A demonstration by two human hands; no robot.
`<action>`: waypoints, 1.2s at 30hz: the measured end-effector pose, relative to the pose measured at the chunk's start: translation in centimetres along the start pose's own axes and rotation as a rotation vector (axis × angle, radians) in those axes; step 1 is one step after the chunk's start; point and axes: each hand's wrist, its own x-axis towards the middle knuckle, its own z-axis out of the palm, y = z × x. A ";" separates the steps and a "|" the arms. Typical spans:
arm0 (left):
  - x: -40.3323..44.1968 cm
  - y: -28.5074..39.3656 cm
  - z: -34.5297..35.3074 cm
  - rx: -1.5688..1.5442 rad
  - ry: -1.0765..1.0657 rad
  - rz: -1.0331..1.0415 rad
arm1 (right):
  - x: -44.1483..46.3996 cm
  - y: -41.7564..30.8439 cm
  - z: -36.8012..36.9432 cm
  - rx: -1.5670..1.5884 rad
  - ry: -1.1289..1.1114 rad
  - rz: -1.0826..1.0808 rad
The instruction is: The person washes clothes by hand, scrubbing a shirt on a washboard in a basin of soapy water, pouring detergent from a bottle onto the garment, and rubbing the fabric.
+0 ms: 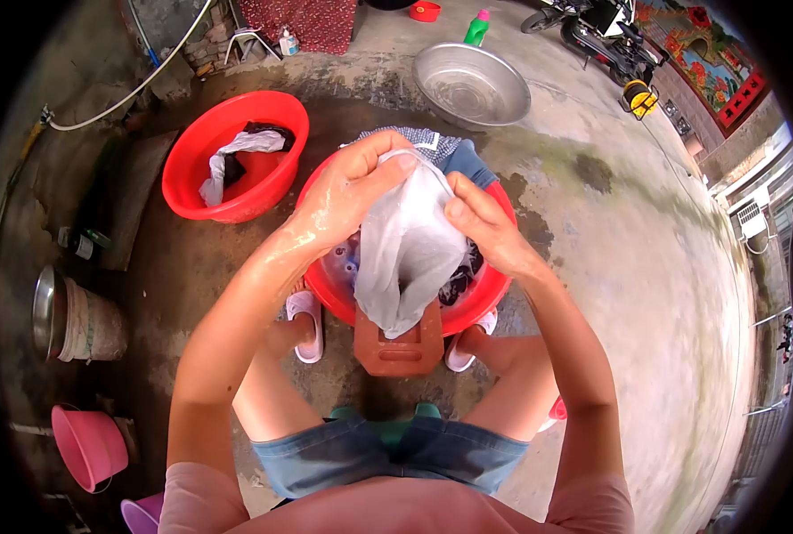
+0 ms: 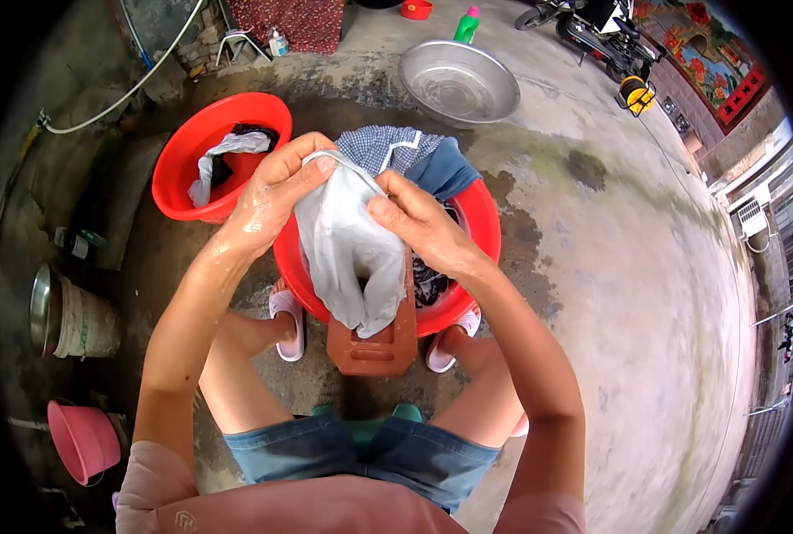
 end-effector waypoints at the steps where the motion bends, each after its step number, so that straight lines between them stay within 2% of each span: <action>1: 0.2 0.3 0.6 -0.011 0.044 0.015 | 0.0 1.3 1.2 -0.001 -0.033 -0.081; 3: 0.6 -0.4 0.6 -0.047 0.142 0.016 | 0.2 2.1 1.0 -0.194 -0.269 -0.017; 4: 0.6 -0.9 -0.1 -0.056 0.182 0.011 | 0.4 4.2 -0.1 -0.168 -0.163 0.163; 5: 0.7 -1.5 -1.0 -0.064 0.221 0.004 | 1.0 7.9 -2.2 -0.124 -0.025 0.150; 6: 0.7 -2.5 -2.0 0.000 0.200 -0.014 | 1.0 7.2 -1.9 0.212 0.160 0.134; 7: 0.7 -4.7 -2.4 -0.118 0.191 -0.058 | 1.1 6.7 -1.6 0.546 0.340 0.112; 10: 1.8 -10.0 -1.4 -0.416 0.323 -0.154 | 3.0 8.9 -0.9 0.484 0.494 0.098; 11: 2.4 -10.9 -1.1 -0.506 0.373 -0.144 | 3.2 8.3 0.1 0.000 0.529 -0.018; 12: 2.8 -11.9 -1.1 -0.596 0.424 -0.139 | 2.9 5.6 1.9 -0.099 0.480 0.117; 13: 3.3 -14.3 -1.5 -0.699 0.299 -0.161 | 3.4 8.7 3.4 -0.419 0.453 -0.307; 14: 3.9 -17.4 -1.9 -0.802 0.167 -0.181 | 3.5 8.3 4.3 -0.542 0.371 -0.250; 15: 4.2 -17.6 -0.9 -0.866 0.215 -0.231 | 3.6 7.9 5.2 -0.665 0.284 -0.204; 16: 4.6 -17.8 0.0 -0.930 0.268 -0.279 | 4.9 9.5 4.7 -0.767 0.237 -0.108; 17: 4.7 -14.1 3.6 -0.944 0.505 -0.363 | 5.3 10.6 4.7 -0.862 0.183 -0.001; 18: 5.0 -12.1 5.7 -0.949 0.742 -0.424 | 5.4 11.0 4.7 -0.859 0.314 -0.092; 21: 4.3 -16.6 3.5 -1.047 0.426 -0.237 | 6.7 11.8 5.0 -0.827 0.719 -0.397; 23: 5.5 -21.1 0.5 -1.239 0.003 -0.166 | 7.7 12.7 3.8 -0.791 0.661 -0.424; 25: 5.3 -15.0 5.1 -0.830 0.770 -0.414 | 7.8 13.4 2.8 -0.755 0.613 -0.438; 26: 5.3 -14.4 5.2 -0.806 0.726 -0.412 | 7.0 13.0 3.6 -0.764 0.622 -0.439; 28: 4.9 -21.1 1.1 -1.099 0.094 -0.185 | 5.5 10.8 6.6 -0.788 0.638 -0.462; 29: 4.9 -20.9 0.2 -1.212 -0.233 -0.068 | 5.1 10.2 7.3 -0.798 0.647 -0.472; 30: 4.2 -21.2 1.1 -1.467 -0.293 -0.142 | 4.8 10.4 6.9 -0.856 0.587 -0.525; 31: 4.2 -21.4 1.8 -1.235 -0.020 -0.256 | 5.7 10.7 5.1 -0.773 0.616 -0.435; 33: 3.6 -13.3 4.6 -0.737 0.519 -0.466 | 6.3 11.5 1.5 -0.593 0.640 -0.224; 34: 3.3 -12.8 3.9 -0.622 0.466 -0.492 | 5.9 11.9 1.0 -0.668 0.561 -0.148; 36: 3.2 -13.3 0.7 -0.303 0.448 -0.284 | 5.0 11.5 -0.2 -0.262 0.545 -0.145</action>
